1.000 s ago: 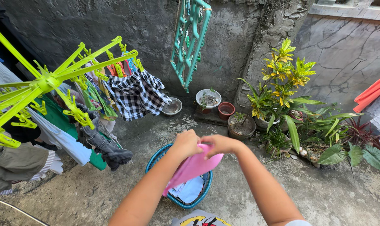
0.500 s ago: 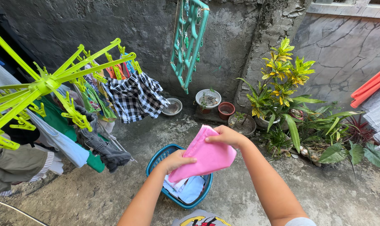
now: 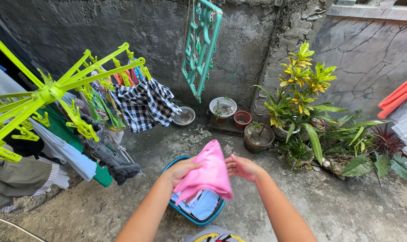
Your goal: The person unclips various items of clothing from a circular hanging rack, including a white shirt, a pink top, a pair of shorts, and several socks, placing each item into a blue plastic basket on the ground.
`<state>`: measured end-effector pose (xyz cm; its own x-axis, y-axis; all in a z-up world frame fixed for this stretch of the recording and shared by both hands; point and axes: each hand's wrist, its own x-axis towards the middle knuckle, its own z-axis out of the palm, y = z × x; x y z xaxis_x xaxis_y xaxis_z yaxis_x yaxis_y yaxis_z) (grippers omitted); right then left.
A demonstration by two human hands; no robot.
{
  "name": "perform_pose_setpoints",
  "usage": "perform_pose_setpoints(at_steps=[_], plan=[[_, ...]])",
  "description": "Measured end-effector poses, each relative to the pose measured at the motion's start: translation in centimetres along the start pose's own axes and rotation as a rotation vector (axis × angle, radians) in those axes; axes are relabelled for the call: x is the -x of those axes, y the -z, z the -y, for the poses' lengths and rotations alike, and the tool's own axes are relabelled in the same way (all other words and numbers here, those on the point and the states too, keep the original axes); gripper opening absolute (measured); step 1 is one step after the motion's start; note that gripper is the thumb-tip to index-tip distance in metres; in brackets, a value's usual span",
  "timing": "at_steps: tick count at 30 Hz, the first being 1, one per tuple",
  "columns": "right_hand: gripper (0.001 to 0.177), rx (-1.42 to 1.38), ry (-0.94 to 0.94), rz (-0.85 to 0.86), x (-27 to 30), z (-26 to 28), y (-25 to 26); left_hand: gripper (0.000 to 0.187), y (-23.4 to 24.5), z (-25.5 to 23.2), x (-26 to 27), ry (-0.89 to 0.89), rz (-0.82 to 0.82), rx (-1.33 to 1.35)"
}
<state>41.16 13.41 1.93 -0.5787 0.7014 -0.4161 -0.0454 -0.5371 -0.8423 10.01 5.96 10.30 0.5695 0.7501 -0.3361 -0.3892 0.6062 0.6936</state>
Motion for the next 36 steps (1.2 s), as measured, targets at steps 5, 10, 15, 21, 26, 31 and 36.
perform_pose_setpoints(at_steps=[5,10,15,21,26,31,36], plan=[[0.091,0.25,-0.16,-0.311,-1.6,-6.0,2.0,0.06,0.7,0.4,-1.5,-0.088,-0.082,0.054],[0.107,-0.415,-0.235,0.292,0.2,-6.3,-5.7,0.068,0.0,0.8,-2.2,-0.185,-0.085,0.034],[0.086,-0.878,0.106,0.034,-0.6,-3.2,-7.9,0.074,-1.3,0.1,-1.1,-0.146,-0.018,0.075],[0.045,-1.115,0.237,-0.297,-5.1,-4.8,1.0,0.08,-0.6,-0.6,1.4,-0.12,-0.017,0.118],[0.045,-0.941,0.313,-0.275,-4.3,-1.4,2.8,0.081,1.2,1.1,1.6,-0.1,-0.005,0.228],[0.042,-0.462,0.612,-0.357,0.1,4.3,-3.0,0.083,1.4,2.3,0.2,-0.115,-0.052,0.267],[0.033,0.032,0.603,-0.389,3.7,5.6,-11.0,0.065,1.0,2.5,-1.5,-0.19,-0.033,0.236]])
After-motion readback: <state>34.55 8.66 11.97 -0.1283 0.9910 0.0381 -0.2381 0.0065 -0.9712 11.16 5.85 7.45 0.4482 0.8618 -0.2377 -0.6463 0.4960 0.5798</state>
